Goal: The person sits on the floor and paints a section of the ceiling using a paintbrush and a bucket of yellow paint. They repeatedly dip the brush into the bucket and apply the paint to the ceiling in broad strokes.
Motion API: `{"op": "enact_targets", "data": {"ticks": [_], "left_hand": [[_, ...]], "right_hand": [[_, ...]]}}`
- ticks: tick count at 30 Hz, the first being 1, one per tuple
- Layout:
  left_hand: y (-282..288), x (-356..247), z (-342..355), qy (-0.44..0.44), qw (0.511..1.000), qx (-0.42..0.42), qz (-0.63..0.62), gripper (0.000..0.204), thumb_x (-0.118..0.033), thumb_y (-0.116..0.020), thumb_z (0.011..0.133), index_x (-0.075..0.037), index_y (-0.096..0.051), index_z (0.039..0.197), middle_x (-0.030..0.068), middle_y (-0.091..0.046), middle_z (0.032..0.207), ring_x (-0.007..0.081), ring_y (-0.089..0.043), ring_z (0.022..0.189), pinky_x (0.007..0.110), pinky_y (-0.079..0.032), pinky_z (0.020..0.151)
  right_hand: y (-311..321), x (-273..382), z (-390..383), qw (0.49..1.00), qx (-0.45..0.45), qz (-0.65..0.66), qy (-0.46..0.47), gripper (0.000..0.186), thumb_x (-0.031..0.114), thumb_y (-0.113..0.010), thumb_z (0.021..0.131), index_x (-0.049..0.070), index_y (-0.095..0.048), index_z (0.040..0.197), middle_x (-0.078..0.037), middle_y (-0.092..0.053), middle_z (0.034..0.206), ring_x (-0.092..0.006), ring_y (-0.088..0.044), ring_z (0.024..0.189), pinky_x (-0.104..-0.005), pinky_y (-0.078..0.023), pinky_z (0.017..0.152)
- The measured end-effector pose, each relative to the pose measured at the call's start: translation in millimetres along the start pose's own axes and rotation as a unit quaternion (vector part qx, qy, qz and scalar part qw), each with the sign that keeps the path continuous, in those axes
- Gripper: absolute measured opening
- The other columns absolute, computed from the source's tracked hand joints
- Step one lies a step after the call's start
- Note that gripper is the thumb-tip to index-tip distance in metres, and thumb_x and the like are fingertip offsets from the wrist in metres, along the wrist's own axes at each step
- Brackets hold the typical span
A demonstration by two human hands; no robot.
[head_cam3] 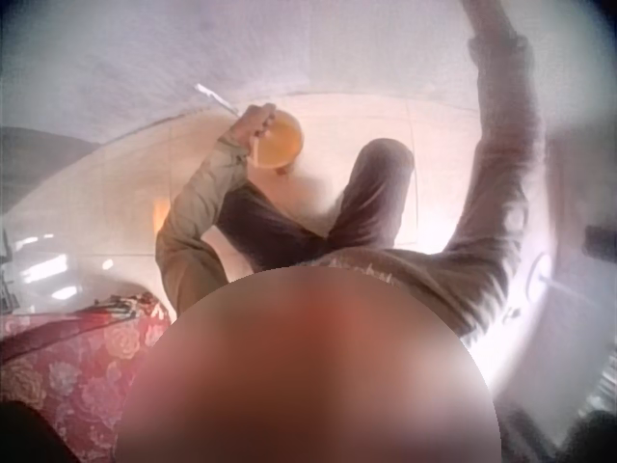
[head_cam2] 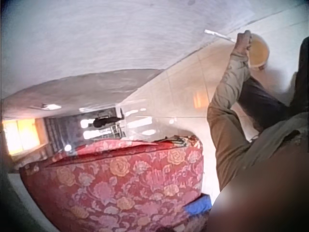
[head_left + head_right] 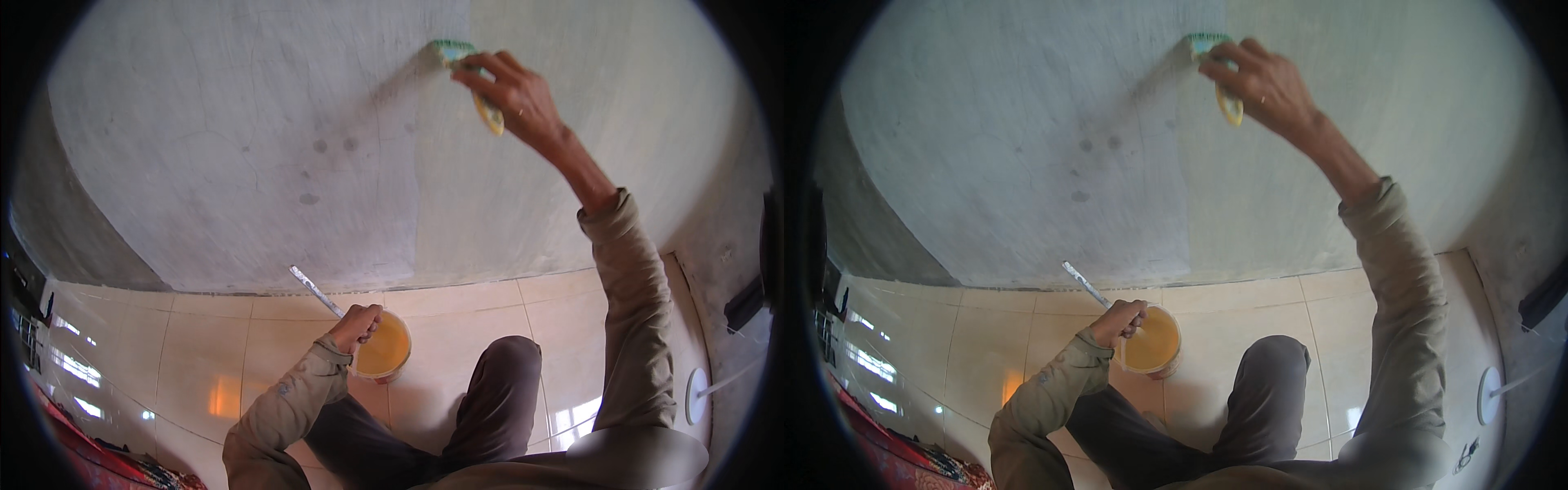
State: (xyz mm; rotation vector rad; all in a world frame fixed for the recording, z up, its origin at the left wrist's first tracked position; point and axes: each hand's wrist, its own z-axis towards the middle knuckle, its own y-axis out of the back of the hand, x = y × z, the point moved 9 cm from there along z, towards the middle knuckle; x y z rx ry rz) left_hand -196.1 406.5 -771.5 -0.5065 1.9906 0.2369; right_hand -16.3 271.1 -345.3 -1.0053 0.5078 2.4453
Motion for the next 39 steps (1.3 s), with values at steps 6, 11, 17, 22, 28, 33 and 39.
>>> {"op": "enact_targets", "data": {"ticks": [6, 11, 17, 22, 28, 33, 39], "left_hand": [[4.7, -3.3, -8.1, -0.003, 1.0, -0.024, 0.02, 0.03, -0.032, -0.06, 0.093, -0.004, -0.057, 0.086, -0.0037, -0.043, 0.065, 0.0063, -0.033, 0.05, 0.027, -0.025, 0.046], [4.3, 5.1, 1.4, 0.004, 0.999, -0.021, 0.024, 0.031, -0.034, -0.058, 0.094, -0.004, -0.055, 0.086, -0.0032, -0.042, 0.064, 0.0065, -0.033, 0.049, 0.027, -0.026, 0.045], [-4.7, -6.8, 0.0, -0.011, 1.0, -0.009, 0.009, 0.031, -0.034, -0.059, 0.093, -0.005, -0.054, 0.083, -0.003, -0.041, 0.065, 0.0067, -0.032, 0.05, 0.027, -0.025, 0.047], [2.8, -4.6, -4.9, 0.0, 1.0, -0.018, -0.01, 0.032, -0.035, -0.06, 0.093, -0.006, -0.054, 0.082, -0.0031, -0.041, 0.066, 0.0067, -0.031, 0.05, 0.028, -0.024, 0.047], [0.3, -0.1, -1.5, 0.012, 1.0, -0.022, 0.011, 0.033, -0.037, -0.059, 0.094, -0.006, -0.054, 0.085, -0.0034, -0.042, 0.066, 0.0061, -0.032, 0.05, 0.027, -0.025, 0.046], [-0.1, -5.8, -2.2, 0.003, 0.999, -0.019, 0.028, 0.033, -0.037, -0.059, 0.095, -0.005, -0.056, 0.087, -0.004, -0.043, 0.066, 0.0058, -0.032, 0.05, 0.027, -0.026, 0.047], [2.3, -4.9, -2.3, 0.005, 0.999, -0.03, 0.031, 0.033, -0.036, -0.06, 0.094, -0.004, -0.057, 0.089, -0.0044, -0.044, 0.067, 0.0058, -0.033, 0.051, 0.027, -0.027, 0.048]], "right_hand": [[-43.6, 102.1, -80.8, 0.983, 0.143, 0.108, -0.036, 0.037, 0.014, -0.083, 0.077, 0.016, -0.07, 0.112, 0.0, -0.064, 0.118, -0.019, -0.061, 0.101, -0.031, -0.062, 0.069], [-59.5, 115.5, -104.2, 0.927, 0.259, 0.249, -0.11, 0.031, 0.007, -0.081, 0.08, 0.014, -0.073, 0.11, -0.003, -0.071, 0.114, -0.0221, -0.067, 0.098, -0.0332, -0.062, 0.077], [-17.0, -10.1, -33.7, 0.975, 0.099, 0.166, -0.114, 0.027, 0.007, -0.077, 0.087, 0.013, -0.073, 0.113, -0.004, -0.074, 0.112, -0.0234, -0.07, 0.101, -0.0341, -0.061, 0.081], [6.8, -39.8, 1.5, 0.996, -0.022, 0.057, -0.066, 0.037, 0.006, -0.083, 0.079, 0.017, -0.074, 0.112, 0.0, -0.071, 0.117, -0.0215, -0.067, 0.1, -0.0311, -0.061, 0.074], [-52.8, 82.1, -93.4, 0.986, 0.111, 0.098, -0.083, 0.043, 0.01, -0.086, 0.073, 0.016, -0.072, 0.113, -0.006, -0.064, 0.128, -0.0252, -0.062, 0.114, -0.0352, -0.06, 0.08], [-89.7, 205.0, -202.3, 0.953, 0.219, 0.193, -0.082, 0.034, 0.014, -0.079, 0.077, 0.013, -0.067, 0.109, -0.006, -0.056, 0.123, -0.0246, -0.056, 0.11, -0.0409, -0.058, 0.075], [-98.5, 189.6, -203.3, 0.915, 0.244, 0.286, -0.145, 0.033, 0.008, -0.078, 0.076, 0.014, -0.071, 0.108, -0.005, -0.064, 0.114, -0.0239, -0.064, 0.098, -0.0395, -0.059, 0.072]]}}
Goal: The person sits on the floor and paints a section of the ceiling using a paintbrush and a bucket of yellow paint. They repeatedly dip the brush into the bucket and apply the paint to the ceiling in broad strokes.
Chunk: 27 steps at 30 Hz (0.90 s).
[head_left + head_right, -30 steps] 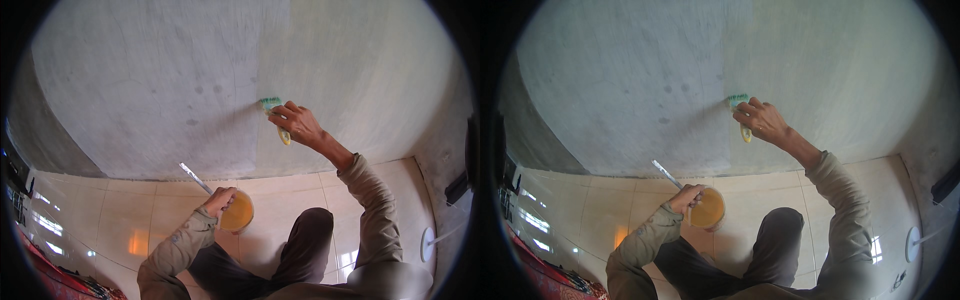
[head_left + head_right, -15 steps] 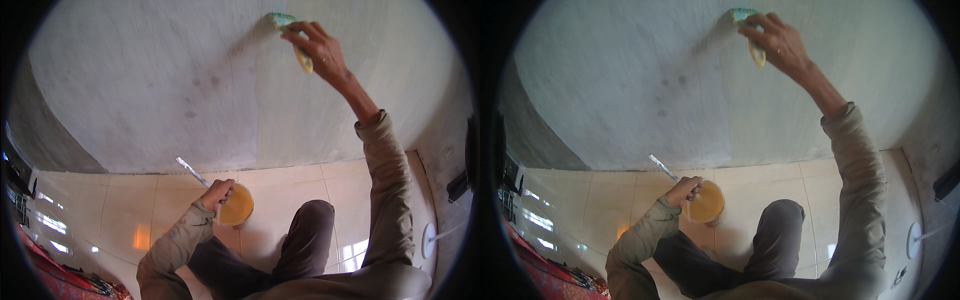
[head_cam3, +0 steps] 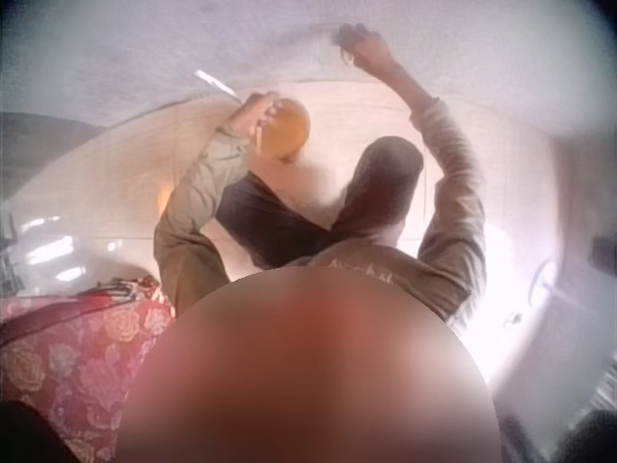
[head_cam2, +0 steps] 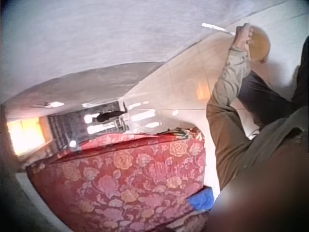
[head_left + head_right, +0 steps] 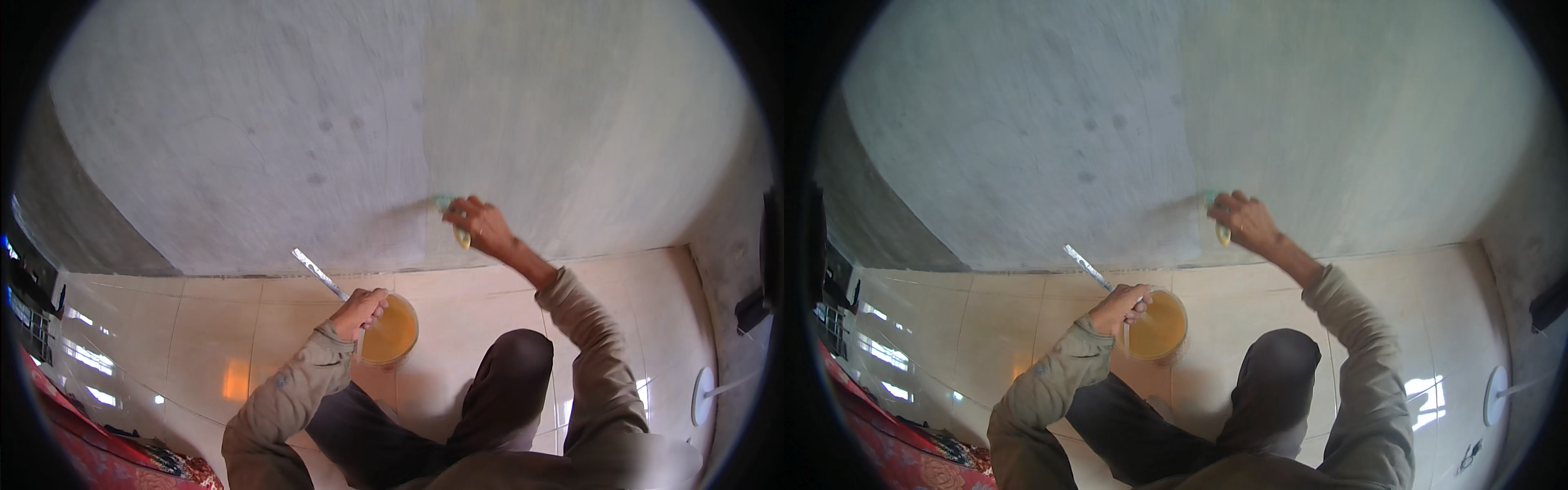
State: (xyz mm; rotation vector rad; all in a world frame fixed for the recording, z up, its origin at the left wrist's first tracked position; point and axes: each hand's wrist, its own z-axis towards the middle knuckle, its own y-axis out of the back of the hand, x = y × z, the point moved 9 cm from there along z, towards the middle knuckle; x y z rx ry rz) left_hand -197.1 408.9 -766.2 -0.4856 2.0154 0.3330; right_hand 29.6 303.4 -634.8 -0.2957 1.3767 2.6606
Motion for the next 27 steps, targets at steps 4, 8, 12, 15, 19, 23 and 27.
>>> {"op": "enact_targets", "data": {"ticks": [4, 8, 12, 15, 19, 23, 27], "left_hand": [[-1.3, 5.1, 1.2, -0.002, 1.0, 0.011, -0.011, 0.035, -0.038, -0.059, 0.096, -0.004, -0.055, 0.087, -0.0034, -0.043, 0.067, 0.006, -0.032, 0.051, 0.027, -0.026, 0.047], [2.3, 1.4, -2.2, 0.004, 1.0, 0.001, -0.008, 0.035, -0.037, -0.058, 0.096, -0.004, -0.055, 0.086, -0.0029, -0.043, 0.067, 0.0062, -0.033, 0.051, 0.027, -0.026, 0.047], [3.4, 0.9, -3.0, 0.004, 1.0, 0.003, -0.009, 0.034, -0.037, -0.058, 0.096, -0.004, -0.055, 0.086, -0.0029, -0.043, 0.067, 0.0064, -0.032, 0.051, 0.027, -0.025, 0.048], [0.2, 0.3, 3.1, 0.006, 1.0, 0.013, -0.01, 0.033, -0.036, -0.061, 0.094, -0.004, -0.059, 0.09, -0.0042, -0.044, 0.066, 0.0057, -0.033, 0.051, 0.027, -0.027, 0.049], [2.2, -2.1, -0.8, 0.007, 1.0, 0.012, -0.005, 0.031, -0.036, -0.059, 0.094, -0.005, -0.058, 0.088, -0.0057, -0.043, 0.066, 0.0054, -0.033, 0.052, 0.026, -0.029, 0.05], [0.2, -3.8, 0.9, -0.006, 1.0, 0.026, -0.004, 0.034, -0.039, -0.059, 0.095, -0.006, -0.057, 0.088, -0.0062, -0.042, 0.066, 0.005, -0.033, 0.053, 0.025, -0.029, 0.051], [2.1, -2.9, 0.4, 0.001, 1.0, 0.009, 0.004, 0.034, -0.04, -0.059, 0.096, -0.007, -0.057, 0.087, -0.0063, -0.042, 0.067, 0.0051, -0.032, 0.055, 0.025, -0.029, 0.052]], "right_hand": [[117.9, -34.4, 70.0, 0.995, -0.078, -0.061, 0.012, 0.037, 0.007, -0.083, 0.077, 0.017, -0.075, 0.112, -0.004, -0.07, 0.113, -0.0235, -0.068, 0.098, -0.0337, -0.061, 0.072], [229.1, -41.4, 117.9, 0.971, -0.201, -0.097, 0.083, 0.026, 0.005, -0.076, 0.086, 0.011, -0.073, 0.11, -0.006, -0.07, 0.115, -0.0253, -0.067, 0.103, -0.0356, -0.059, 0.083], [257.8, -28.7, 133.8, 0.941, -0.286, -0.14, 0.116, 0.013, 0.007, -0.071, 0.091, 0.005, -0.073, 0.104, -0.009, -0.07, 0.104, -0.0247, -0.068, 0.093, -0.0364, -0.058, 0.072], [149.4, -46.2, 85.0, 0.951, -0.168, -0.251, 0.072, 0.042, 0.011, -0.085, 0.077, 0.018, -0.073, 0.117, -0.005, -0.065, 0.13, -0.0266, -0.063, 0.116, -0.0362, -0.06, 0.09], [19.6, -7.3, 2.4, 0.993, -0.033, -0.104, 0.05, 0.04, 0.004, -0.086, 0.073, 0.013, -0.074, 0.11, -0.008, -0.065, 0.127, -0.0267, -0.062, 0.115, -0.0364, -0.062, 0.086], [-79.8, 19.9, -86.6, 0.995, 0.071, 0.073, 0.003, 0.032, 0.006, -0.071, 0.078, 0.014, -0.071, 0.11, -0.007, -0.06, 0.118, -0.0265, -0.063, 0.104, -0.0373, -0.061, 0.079], [-145.1, 49.8, -135.2, 0.983, 0.104, 0.143, -0.044, 0.033, 0.005, -0.07, 0.077, 0.015, -0.07, 0.109, -0.006, -0.059, 0.12, -0.0274, -0.062, 0.108, -0.0385, -0.06, 0.082]]}}
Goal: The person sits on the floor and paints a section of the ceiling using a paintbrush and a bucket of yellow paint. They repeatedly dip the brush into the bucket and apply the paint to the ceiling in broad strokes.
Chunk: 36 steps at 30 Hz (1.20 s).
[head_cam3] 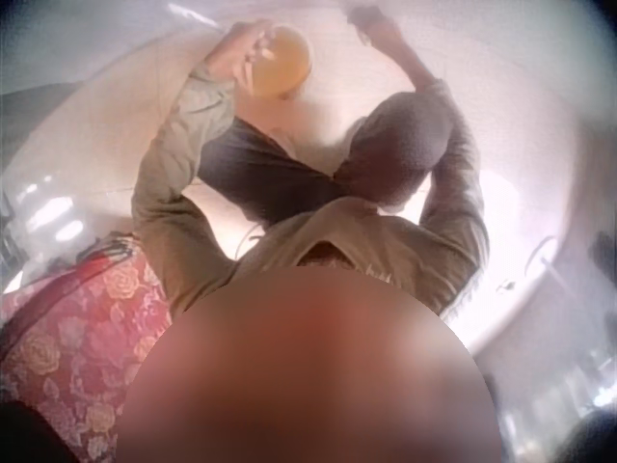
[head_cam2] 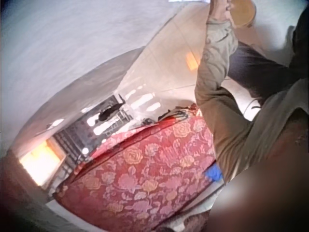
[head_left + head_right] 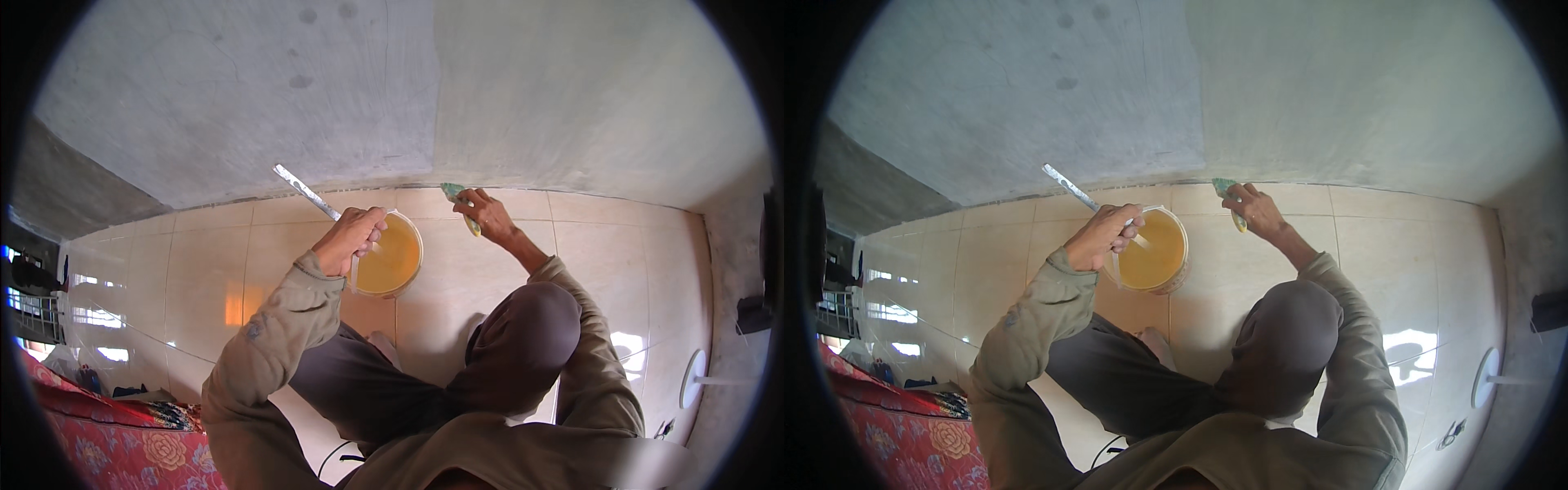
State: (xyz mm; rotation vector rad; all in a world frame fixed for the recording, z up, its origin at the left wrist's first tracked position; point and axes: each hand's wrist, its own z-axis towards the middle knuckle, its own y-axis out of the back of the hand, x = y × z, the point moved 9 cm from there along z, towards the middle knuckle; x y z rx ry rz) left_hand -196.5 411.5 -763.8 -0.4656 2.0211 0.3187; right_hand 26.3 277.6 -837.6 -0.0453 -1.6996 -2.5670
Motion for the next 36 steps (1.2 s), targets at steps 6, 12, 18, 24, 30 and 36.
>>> {"op": "enact_targets", "data": {"ticks": [6, 12, 18, 24, 30, 36], "left_hand": [[-1.9, -0.9, 0.2, 0.003, 1.0, -0.01, -0.001, 0.034, -0.04, -0.058, 0.096, -0.008, -0.056, 0.086, -0.0063, -0.041, 0.067, 0.0054, -0.032, 0.055, 0.025, -0.029, 0.053], [2.3, 4.3, 2.2, -0.001, 1.0, -0.009, -0.008, 0.039, -0.043, -0.052, 0.099, -0.005, -0.056, 0.091, -0.0054, -0.041, 0.07, 0.0062, -0.031, 0.057, 0.026, -0.03, 0.054], [2.6, 2.2, 1.7, 0.026, 0.999, -0.023, -0.019, 0.044, -0.046, -0.047, 0.1, -0.003, -0.055, 0.097, -0.0032, -0.042, 0.073, 0.0069, -0.029, 0.057, 0.026, -0.031, 0.055], [3.0, 2.0, 2.5, 0.032, 0.999, -0.016, -0.012, 0.044, -0.046, -0.046, 0.101, -0.004, -0.055, 0.096, -0.003, -0.042, 0.073, 0.0069, -0.03, 0.058, 0.027, -0.032, 0.056], [0.7, -1.6, 1.8, 0.029, 0.999, -0.01, -0.037, 0.041, -0.046, -0.045, 0.101, -0.006, -0.052, 0.097, -0.003, -0.043, 0.075, 0.0069, -0.031, 0.059, 0.027, -0.034, 0.059], [-0.5, 1.9, 3.9, 0.054, 0.997, -0.022, -0.054, 0.04, -0.046, -0.04, 0.1, -0.008, -0.051, 0.095, -0.0031, -0.043, 0.073, 0.008, -0.031, 0.058, 0.028, -0.033, 0.061]], "right_hand": [[-40.4, -2.3, -9.0, 0.997, -0.013, 0.063, -0.038, 0.028, 0.005, -0.071, 0.081, 0.015, -0.071, 0.107, -0.006, -0.06, 0.121, -0.0273, -0.063, 0.107, -0.04, -0.059, 0.082], [-17.4, -12.6, -38.6, 0.929, -0.117, 0.28, -0.21, 0.025, 0.005, -0.071, 0.086, 0.012, -0.072, 0.11, -0.011, -0.067, 0.112, -0.0315, -0.066, 0.1, -0.0395, -0.057, 0.084], [1.9, -34.1, -73.2, 0.801, -0.149, 0.439, -0.378, 0.036, 0.019, -0.071, 0.091, -0.003, -0.066, 0.119, -0.012, -0.071, 0.106, -0.0159, -0.069, 0.084, -0.0313, -0.059, 0.065], [-8.8, -37.1, -104.1, 0.71, -0.183, 0.509, -0.452, 0.042, 0.023, -0.069, 0.093, -0.003, -0.062, 0.126, -0.015, -0.071, 0.108, -0.0219, -0.072, 0.092, -0.0334, -0.061, 0.071], [-20.9, -19.9, -121.3, 0.582, -0.258, 0.614, -0.467, 0.038, 0.022, -0.068, 0.096, 0.002, -0.059, 0.127, -0.011, -0.069, 0.111, -0.0221, -0.07, 0.095, -0.0373, -0.06, 0.077], [70.8, 26.8, -35.7, 0.69, -0.168, 0.595, -0.375, 0.039, 0.019, -0.071, 0.091, -0.008, -0.062, 0.117, -0.017, -0.07, 0.101, -0.0221, -0.071, 0.087, -0.0345, -0.06, 0.07]]}}
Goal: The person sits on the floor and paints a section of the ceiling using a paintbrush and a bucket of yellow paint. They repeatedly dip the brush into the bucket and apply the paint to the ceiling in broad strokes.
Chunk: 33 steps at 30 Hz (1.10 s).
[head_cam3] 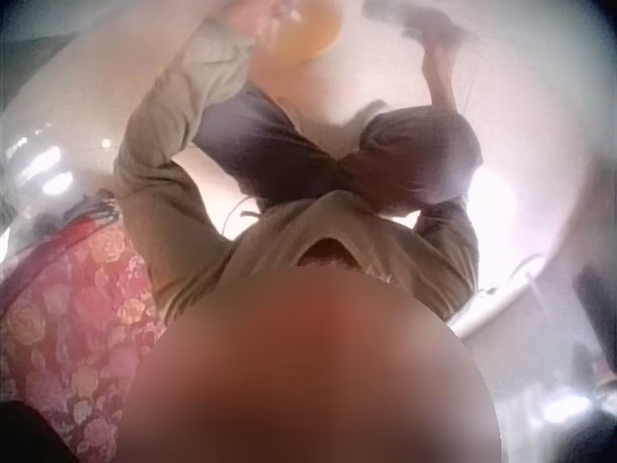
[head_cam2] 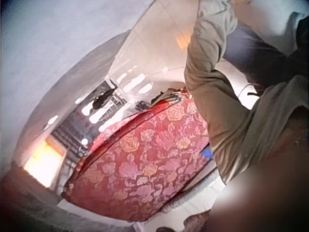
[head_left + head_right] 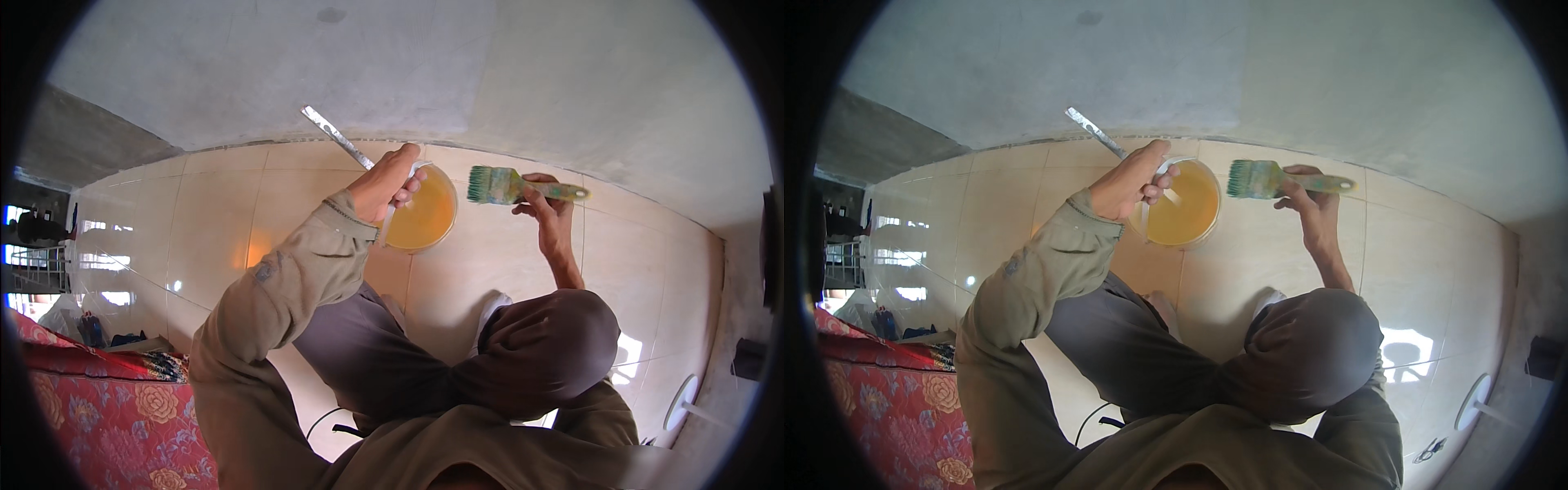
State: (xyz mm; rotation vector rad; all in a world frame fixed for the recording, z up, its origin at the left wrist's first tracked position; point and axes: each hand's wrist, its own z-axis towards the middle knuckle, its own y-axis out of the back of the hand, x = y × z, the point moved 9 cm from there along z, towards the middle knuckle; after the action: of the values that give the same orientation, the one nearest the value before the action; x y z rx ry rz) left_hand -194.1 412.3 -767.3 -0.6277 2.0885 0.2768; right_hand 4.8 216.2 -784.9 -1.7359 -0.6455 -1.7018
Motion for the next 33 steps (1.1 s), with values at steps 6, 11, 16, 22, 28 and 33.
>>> {"op": "enact_targets", "data": {"ticks": [6, 11, 16, 22, 28, 33], "left_hand": [[-1.1, 0.4, 2.9, 0.022, 0.999, -0.012, -0.031, 0.041, -0.046, -0.037, 0.1, -0.009, -0.052, 0.093, -0.0028, -0.043, 0.07, 0.0088, -0.031, 0.057, 0.03, -0.032, 0.061], [-4.5, -0.2, 2.2, 0.038, 0.999, -0.015, -0.035, 0.039, -0.045, -0.037, 0.1, -0.009, -0.051, 0.092, -0.0025, -0.044, 0.07, 0.0087, -0.031, 0.056, 0.03, -0.031, 0.059], [-4.3, -3.1, 0.4, 0.029, 0.997, -0.048, -0.052, 0.04, -0.045, -0.038, 0.1, -0.01, -0.052, 0.089, -0.0022, -0.045, 0.069, 0.0081, -0.032, 0.055, 0.029, -0.03, 0.057], [-4.1, 2.6, 5.7, 0.037, 0.999, 0.01, -0.036, 0.032, -0.041, -0.036, 0.099, -0.011, -0.046, 0.106, 0.0002, -0.049, 0.084, 0.0083, -0.033, 0.059, 0.03, -0.031, 0.056], [-6.4, 0.2, 2.6, 0.034, 0.998, -0.029, -0.041, 0.038, -0.044, -0.04, 0.101, -0.01, -0.053, 0.089, -0.0024, -0.046, 0.069, 0.0078, -0.032, 0.053, 0.029, -0.031, 0.056], [-7.7, 0.1, 2.5, 0.035, 0.998, -0.035, -0.045, 0.039, -0.044, -0.04, 0.101, -0.009, -0.053, 0.09, -0.0021, -0.046, 0.069, 0.0079, -0.032, 0.053, 0.029, -0.031, 0.056]], "right_hand": [[-99.2, 28.2, 14.6, 0.943, 0.213, -0.25, 0.052, 0.03, 0.017, -0.073, 0.089, -0.002, -0.069, 0.111, -0.012, -0.074, 0.094, -0.0194, -0.07, 0.084, -0.0333, -0.058, 0.073], [-166.4, -8.8, 10.1, 0.795, 0.416, -0.434, 0.085, 0.027, 0.012, -0.074, 0.081, 0.006, -0.074, 0.107, -0.013, -0.075, 0.102, -0.031, -0.07, 0.087, -0.0398, -0.057, 0.084], [-192.7, -67.1, 15.6, 0.744, 0.455, -0.475, 0.122, 0.027, 0.018, -0.071, 0.081, 0.01, -0.071, 0.107, -0.014, -0.07, 0.097, -0.0317, -0.067, 0.096, -0.043, -0.053, 0.09], [-198.8, -80.7, 14.0, 0.754, 0.431, -0.453, 0.201, 0.018, 0.019, -0.069, 0.083, 0.009, -0.072, 0.099, -0.015, -0.07, 0.084, -0.0341, -0.069, 0.083, -0.0468, -0.055, 0.078], [-194.2, -88.2, 13.4, 0.754, 0.445, -0.45, 0.175, 0.016, 0.02, -0.07, 0.084, 0.01, -0.071, 0.096, -0.015, -0.07, 0.083, -0.0348, -0.07, 0.082, -0.0466, -0.056, 0.076], [-191.3, -96.0, 13.5, 0.75, 0.451, -0.451, 0.176, 0.016, 0.021, -0.069, 0.085, 0.009, -0.071, 0.095, -0.016, -0.07, 0.085, -0.0348, -0.07, 0.083, -0.0469, -0.056, 0.078]]}}
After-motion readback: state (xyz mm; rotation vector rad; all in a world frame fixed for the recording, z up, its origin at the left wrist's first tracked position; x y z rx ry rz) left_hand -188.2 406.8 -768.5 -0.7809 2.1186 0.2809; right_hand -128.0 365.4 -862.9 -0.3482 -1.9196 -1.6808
